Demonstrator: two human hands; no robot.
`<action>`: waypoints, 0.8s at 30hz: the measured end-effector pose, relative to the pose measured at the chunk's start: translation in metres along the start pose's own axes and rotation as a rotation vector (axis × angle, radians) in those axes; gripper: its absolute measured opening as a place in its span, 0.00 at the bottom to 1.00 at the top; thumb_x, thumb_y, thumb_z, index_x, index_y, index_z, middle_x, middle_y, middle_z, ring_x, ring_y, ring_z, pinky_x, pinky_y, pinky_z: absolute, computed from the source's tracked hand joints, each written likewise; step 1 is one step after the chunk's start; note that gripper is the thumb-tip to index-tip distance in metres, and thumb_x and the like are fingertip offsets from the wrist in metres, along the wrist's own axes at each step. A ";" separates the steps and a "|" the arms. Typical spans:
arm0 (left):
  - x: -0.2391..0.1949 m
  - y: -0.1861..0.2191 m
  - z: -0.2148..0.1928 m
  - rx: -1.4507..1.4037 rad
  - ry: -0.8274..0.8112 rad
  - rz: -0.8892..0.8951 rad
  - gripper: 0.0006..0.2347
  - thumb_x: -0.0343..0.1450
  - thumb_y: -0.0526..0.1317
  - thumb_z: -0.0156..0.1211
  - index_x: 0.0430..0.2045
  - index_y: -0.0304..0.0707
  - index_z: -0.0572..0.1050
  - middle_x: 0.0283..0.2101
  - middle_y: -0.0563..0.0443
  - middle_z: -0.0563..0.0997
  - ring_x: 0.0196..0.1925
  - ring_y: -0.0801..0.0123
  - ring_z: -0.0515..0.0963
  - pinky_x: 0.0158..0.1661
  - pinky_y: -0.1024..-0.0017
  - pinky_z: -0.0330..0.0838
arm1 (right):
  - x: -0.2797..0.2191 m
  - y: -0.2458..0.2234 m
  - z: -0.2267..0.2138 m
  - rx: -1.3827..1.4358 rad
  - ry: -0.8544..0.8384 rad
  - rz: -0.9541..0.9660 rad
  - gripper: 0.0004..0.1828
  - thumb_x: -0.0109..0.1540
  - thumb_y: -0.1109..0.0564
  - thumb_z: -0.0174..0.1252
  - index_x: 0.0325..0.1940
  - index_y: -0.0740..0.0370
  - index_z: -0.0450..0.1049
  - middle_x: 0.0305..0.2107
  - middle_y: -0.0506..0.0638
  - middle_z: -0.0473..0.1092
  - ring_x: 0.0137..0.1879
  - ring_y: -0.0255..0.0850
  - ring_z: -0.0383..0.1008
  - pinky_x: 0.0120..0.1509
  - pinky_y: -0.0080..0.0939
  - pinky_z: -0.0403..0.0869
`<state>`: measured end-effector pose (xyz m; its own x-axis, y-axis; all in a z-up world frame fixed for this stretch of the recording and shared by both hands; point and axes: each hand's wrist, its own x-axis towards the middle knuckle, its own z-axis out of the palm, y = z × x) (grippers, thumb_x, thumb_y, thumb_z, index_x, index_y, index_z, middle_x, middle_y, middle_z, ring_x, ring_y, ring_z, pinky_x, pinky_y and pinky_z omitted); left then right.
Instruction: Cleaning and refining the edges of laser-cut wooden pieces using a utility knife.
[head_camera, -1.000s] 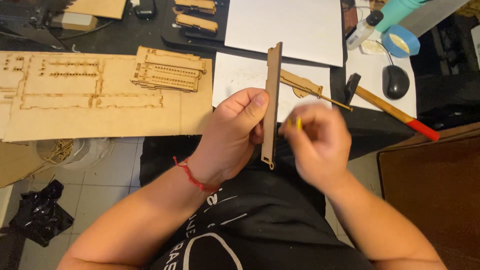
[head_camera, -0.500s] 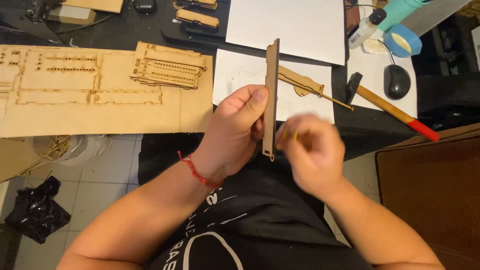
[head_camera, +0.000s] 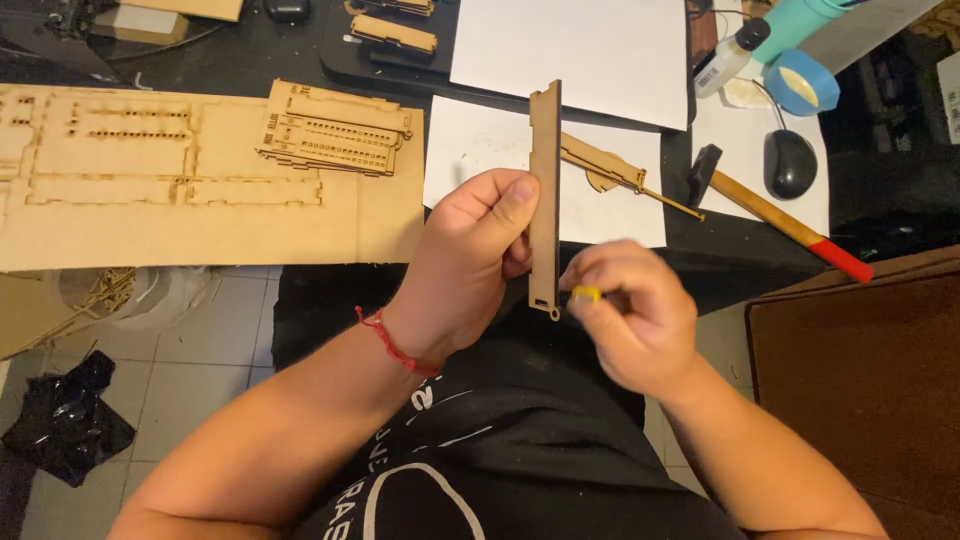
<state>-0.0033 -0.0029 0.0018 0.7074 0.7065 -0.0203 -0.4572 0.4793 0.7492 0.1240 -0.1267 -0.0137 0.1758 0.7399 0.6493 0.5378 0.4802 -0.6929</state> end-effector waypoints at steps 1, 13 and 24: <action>-0.001 0.001 0.001 0.032 -0.009 0.004 0.10 0.75 0.42 0.54 0.27 0.35 0.74 0.16 0.57 0.63 0.19 0.79 0.67 0.23 0.85 0.62 | 0.005 0.000 -0.001 0.028 0.029 -0.002 0.07 0.59 0.69 0.61 0.38 0.70 0.69 0.32 0.60 0.70 0.36 0.47 0.74 0.43 0.43 0.74; -0.002 0.001 0.000 0.159 -0.037 0.056 0.10 0.74 0.42 0.55 0.28 0.32 0.75 0.16 0.56 0.65 0.21 0.80 0.67 0.24 0.84 0.63 | 0.003 0.007 -0.022 0.055 -0.141 -0.048 0.06 0.61 0.62 0.60 0.37 0.68 0.73 0.30 0.59 0.71 0.33 0.46 0.72 0.42 0.44 0.74; -0.021 -0.006 0.010 0.183 -0.180 -0.019 0.10 0.74 0.39 0.56 0.26 0.31 0.76 0.15 0.54 0.66 0.21 0.79 0.67 0.24 0.84 0.65 | 0.020 0.023 -0.028 0.053 -0.025 0.007 0.08 0.61 0.63 0.61 0.40 0.69 0.70 0.35 0.59 0.71 0.37 0.45 0.72 0.44 0.44 0.73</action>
<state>-0.0099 -0.0253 0.0047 0.8071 0.5862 0.0708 -0.3494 0.3774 0.8576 0.1631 -0.1140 -0.0076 0.1580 0.7548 0.6366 0.4919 0.4988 -0.7135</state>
